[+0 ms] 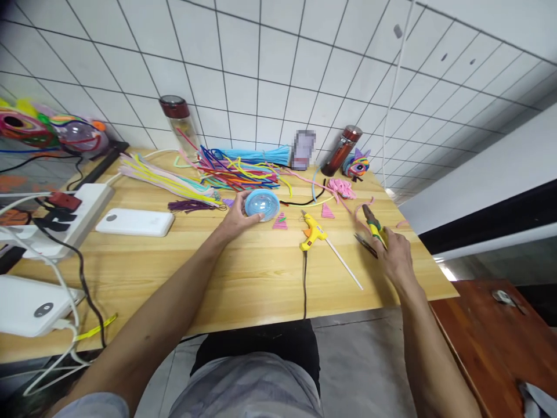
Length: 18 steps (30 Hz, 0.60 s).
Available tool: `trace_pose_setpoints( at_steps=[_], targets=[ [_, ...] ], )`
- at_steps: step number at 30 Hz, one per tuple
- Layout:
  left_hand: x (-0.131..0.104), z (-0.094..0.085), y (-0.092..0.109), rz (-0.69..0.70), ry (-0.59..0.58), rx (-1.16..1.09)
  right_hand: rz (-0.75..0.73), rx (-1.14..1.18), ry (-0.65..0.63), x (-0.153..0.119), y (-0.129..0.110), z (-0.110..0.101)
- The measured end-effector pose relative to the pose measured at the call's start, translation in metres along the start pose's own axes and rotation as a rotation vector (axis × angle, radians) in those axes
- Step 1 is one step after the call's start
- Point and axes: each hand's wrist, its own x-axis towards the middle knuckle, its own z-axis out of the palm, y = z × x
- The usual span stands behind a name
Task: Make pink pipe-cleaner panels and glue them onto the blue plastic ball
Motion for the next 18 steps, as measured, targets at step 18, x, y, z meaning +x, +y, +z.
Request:
trace_pose_setpoints(
  at_steps=[18],
  targets=[
    [0.003,-0.004,0.005,0.010,-0.044,-0.010,-0.399,0.158,-0.379,-0.110,-0.265,-0.001]
  ],
)
